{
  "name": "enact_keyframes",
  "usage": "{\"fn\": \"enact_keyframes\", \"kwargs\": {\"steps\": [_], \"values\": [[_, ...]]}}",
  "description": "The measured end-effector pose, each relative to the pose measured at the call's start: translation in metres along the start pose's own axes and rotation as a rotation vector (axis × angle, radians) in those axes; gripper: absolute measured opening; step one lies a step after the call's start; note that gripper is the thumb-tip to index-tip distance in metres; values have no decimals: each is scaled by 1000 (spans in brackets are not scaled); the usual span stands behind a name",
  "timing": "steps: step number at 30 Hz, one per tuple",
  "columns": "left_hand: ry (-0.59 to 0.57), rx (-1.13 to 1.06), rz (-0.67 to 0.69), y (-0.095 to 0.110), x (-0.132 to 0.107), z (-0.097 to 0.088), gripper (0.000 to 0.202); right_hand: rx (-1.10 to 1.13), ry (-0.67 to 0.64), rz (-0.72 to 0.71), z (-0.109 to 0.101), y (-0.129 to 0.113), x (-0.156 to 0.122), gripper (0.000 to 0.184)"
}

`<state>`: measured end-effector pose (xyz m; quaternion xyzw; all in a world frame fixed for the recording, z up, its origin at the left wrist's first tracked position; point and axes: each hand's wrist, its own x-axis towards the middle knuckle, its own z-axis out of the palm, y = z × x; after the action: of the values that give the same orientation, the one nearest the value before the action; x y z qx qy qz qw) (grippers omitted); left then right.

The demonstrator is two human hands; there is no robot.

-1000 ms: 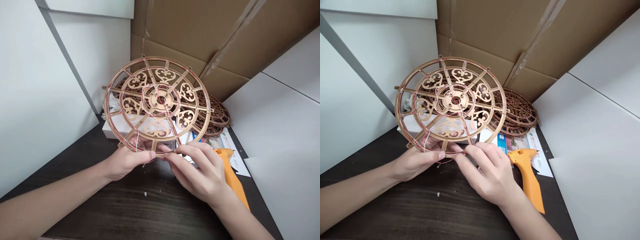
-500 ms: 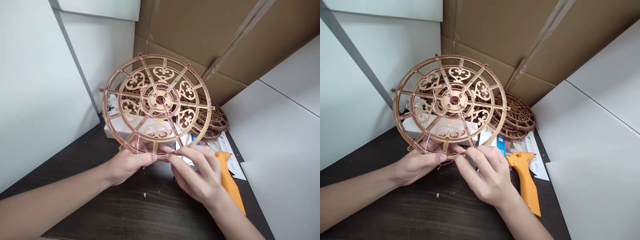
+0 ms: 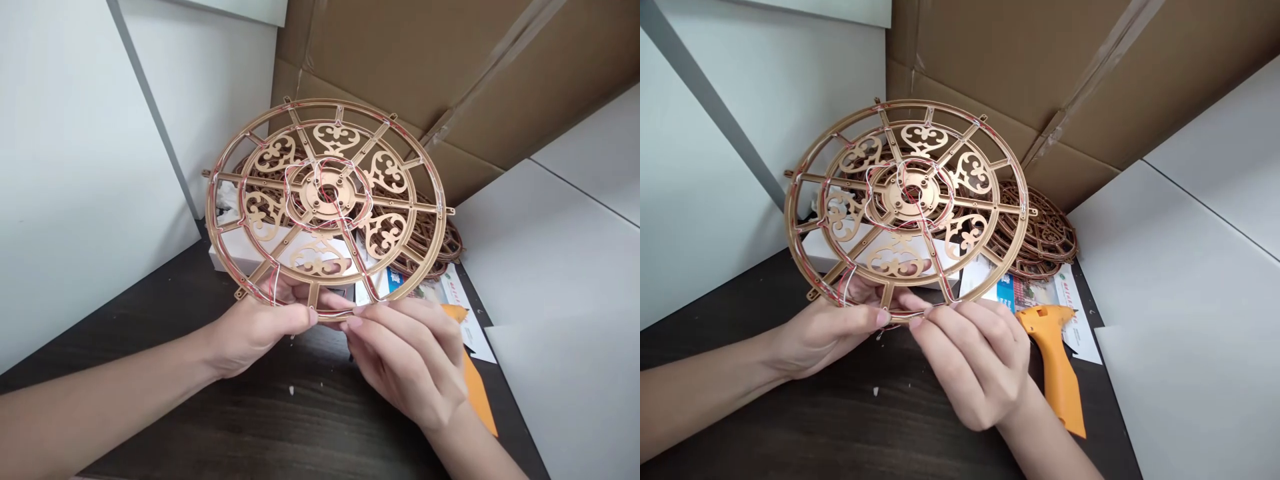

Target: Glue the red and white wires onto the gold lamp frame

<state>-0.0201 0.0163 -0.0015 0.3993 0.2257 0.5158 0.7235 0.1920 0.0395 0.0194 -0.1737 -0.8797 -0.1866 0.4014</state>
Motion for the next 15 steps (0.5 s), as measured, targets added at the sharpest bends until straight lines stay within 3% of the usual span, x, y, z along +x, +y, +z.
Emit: {"fn": "enact_keyframes", "kwargs": {"steps": [9,15], "values": [[41,-51,-44,8,0,7,18,-39,-94,-11,-2,-1,18,14],[114,-65,-3,3,-1,10,18,-7,-183,12,-4,-6,22,25]]}}
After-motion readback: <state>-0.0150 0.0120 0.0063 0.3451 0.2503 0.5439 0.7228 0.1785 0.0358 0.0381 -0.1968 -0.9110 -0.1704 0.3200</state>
